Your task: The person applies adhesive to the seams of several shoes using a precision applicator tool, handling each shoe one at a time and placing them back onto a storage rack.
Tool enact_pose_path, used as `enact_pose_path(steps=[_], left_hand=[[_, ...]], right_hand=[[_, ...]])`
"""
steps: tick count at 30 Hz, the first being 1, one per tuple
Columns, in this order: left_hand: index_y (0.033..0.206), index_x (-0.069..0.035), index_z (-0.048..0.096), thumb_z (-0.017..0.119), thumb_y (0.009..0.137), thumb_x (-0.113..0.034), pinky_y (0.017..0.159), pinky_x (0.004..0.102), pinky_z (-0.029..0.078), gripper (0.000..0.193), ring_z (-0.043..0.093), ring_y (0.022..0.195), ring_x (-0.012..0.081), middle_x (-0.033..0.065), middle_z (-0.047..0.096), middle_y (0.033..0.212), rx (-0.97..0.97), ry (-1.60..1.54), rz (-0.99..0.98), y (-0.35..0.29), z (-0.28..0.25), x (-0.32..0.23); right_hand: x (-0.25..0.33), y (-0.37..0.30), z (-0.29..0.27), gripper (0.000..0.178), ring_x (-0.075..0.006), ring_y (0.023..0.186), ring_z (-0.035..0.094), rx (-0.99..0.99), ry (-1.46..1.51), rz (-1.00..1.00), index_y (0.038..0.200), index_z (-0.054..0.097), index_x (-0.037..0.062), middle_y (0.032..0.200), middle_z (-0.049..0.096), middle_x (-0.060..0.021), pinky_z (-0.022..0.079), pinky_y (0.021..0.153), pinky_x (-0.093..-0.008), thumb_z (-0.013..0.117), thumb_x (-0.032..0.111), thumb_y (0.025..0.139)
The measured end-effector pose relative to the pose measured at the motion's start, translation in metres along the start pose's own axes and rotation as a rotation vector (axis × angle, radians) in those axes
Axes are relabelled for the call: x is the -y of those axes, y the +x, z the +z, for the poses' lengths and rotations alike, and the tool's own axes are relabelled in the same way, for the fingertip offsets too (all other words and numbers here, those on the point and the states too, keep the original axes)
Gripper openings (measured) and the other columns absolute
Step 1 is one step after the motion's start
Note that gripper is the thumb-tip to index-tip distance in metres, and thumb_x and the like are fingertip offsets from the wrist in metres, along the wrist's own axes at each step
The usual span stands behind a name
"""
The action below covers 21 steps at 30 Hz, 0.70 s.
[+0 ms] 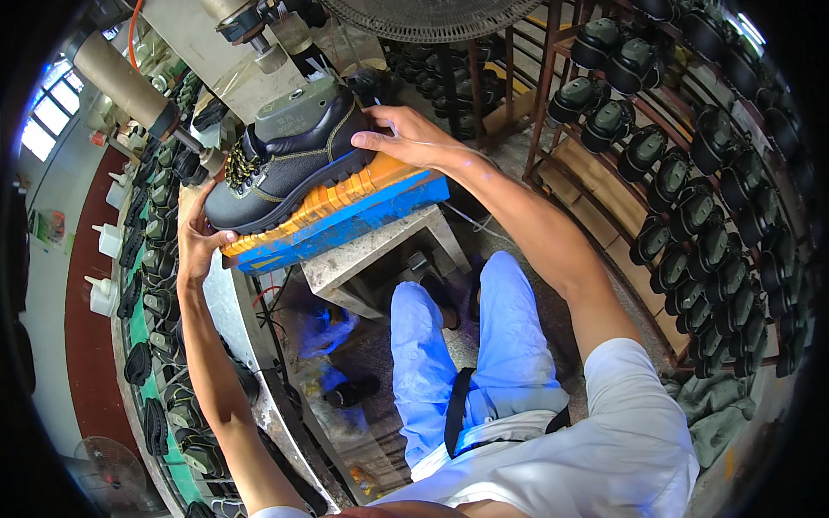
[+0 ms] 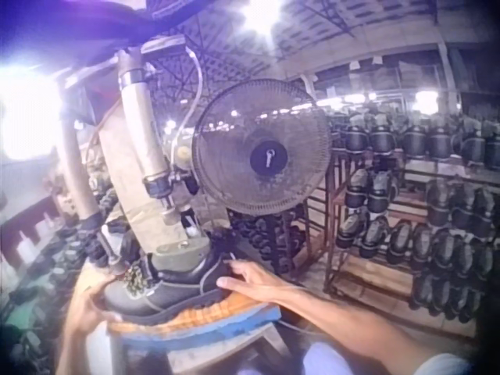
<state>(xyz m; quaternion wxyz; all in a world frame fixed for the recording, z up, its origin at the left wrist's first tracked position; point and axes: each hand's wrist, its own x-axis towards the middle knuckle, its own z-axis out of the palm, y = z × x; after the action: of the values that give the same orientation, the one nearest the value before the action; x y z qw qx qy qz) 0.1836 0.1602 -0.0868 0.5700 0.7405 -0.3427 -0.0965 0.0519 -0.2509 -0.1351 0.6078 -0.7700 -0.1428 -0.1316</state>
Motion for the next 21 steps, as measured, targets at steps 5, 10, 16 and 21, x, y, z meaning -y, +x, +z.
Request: enact_pose_path(steps=[5,10,16,21], left_hand=[[0.157,0.001,0.047,0.093,0.06,0.004,0.113,0.0376,0.052,0.108,0.065,0.127,0.0243,0.0139,0.064,0.144,0.0,-0.013,-0.02,0.0,0.002,-0.003],[0.155,0.001,0.051,0.095,0.061,-0.001,0.116,0.0368,0.049,0.103,0.064,0.13,0.0247,0.0127,0.062,0.148,-0.015,0.032,-0.02,-0.01,0.005,-0.007],[0.155,0.006,0.047,0.09,0.072,0.005,0.113,0.0387,0.05,0.094,0.065,0.126,0.0249,0.0182,0.067,0.137,-0.228,0.021,0.111,-0.054,0.046,-0.003],[0.152,0.0,0.055,0.088,0.087,-0.022,0.078,0.0309,0.048,0.077,0.053,0.088,0.0161,0.0052,0.061,0.116,-0.724,0.301,0.12,-0.103,0.151,-0.015]], right_hand=[[-0.006,0.005,-0.002,0.063,-0.0223,0.128,0.063,-0.007,-0.015,-0.025,0.144,0.057,-0.0072,0.137,0.069,-0.02,0.046,0.114,-0.0384,0.074,0.037,0.102],[-0.013,0.008,-0.003,0.065,-0.0238,0.131,0.062,-0.022,-0.05,0.029,0.148,0.057,-0.002,0.14,0.068,-0.0191,0.044,0.116,-0.0389,0.073,0.04,0.102],[-0.025,-0.032,-0.015,0.071,-0.0266,0.125,0.06,-0.39,-0.148,-0.086,0.16,0.042,0.0048,0.132,0.069,-0.0127,0.039,0.117,-0.0377,0.029,0.056,0.113],[0.022,-0.118,0.012,0.039,-0.0121,0.083,0.054,-0.503,-0.244,-0.195,0.136,0.068,0.0062,0.089,0.06,-0.001,0.047,0.079,-0.0286,0.048,0.018,0.104]])
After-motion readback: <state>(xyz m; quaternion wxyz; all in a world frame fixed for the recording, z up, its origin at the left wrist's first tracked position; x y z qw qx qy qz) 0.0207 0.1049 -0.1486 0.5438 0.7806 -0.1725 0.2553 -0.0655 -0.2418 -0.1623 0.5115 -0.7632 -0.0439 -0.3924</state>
